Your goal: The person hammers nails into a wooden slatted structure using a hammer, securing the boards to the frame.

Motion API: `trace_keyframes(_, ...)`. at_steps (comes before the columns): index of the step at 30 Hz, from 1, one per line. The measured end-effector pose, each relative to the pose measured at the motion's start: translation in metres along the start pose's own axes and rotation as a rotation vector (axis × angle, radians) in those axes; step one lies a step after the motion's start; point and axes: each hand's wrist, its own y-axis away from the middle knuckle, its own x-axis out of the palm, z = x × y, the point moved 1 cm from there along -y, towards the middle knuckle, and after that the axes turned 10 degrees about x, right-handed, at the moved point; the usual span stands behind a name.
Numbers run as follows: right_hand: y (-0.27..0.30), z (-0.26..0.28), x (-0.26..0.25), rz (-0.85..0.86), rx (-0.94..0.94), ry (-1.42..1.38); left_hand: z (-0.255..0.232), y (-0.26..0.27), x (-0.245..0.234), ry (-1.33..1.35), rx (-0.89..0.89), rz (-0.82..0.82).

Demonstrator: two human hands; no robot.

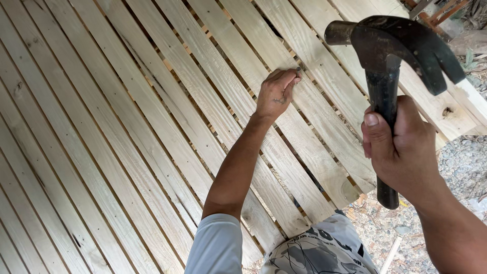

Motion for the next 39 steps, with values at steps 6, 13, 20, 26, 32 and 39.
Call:
trace_keyframes(6, 0.008, 0.003, -0.010, -0.063, -0.108, -0.092, 0.002, 0.001, 0.002, -0.001, -0.009, 0.027)
trace_keyframes(13, -0.046, -0.049, 0.033, 0.110, -0.067, 0.504, 0.018, 0.012, 0.013, -0.024, -0.034, 0.068)
trace_keyframes(20, -0.005, -0.022, 0.002, -0.086, -0.039, -0.040, 0.005, 0.002, 0.002, -0.037, 0.072, 0.019)
trace_keyframes(26, -0.044, -0.065, 0.038, 0.128, 0.024, 0.472, 0.012, 0.021, 0.004, -0.127, 0.083, 0.048)
trace_keyframes(32, 0.012, -0.076, 0.014, 0.027, 0.280, -0.088, 0.057, 0.046, 0.033, 0.545, -0.233, -0.338)
trace_keyframes(39, 0.043, -0.104, 0.009, -0.014, 0.451, -0.363, 0.050, 0.003, 0.044, 0.559, -0.275, -0.175)
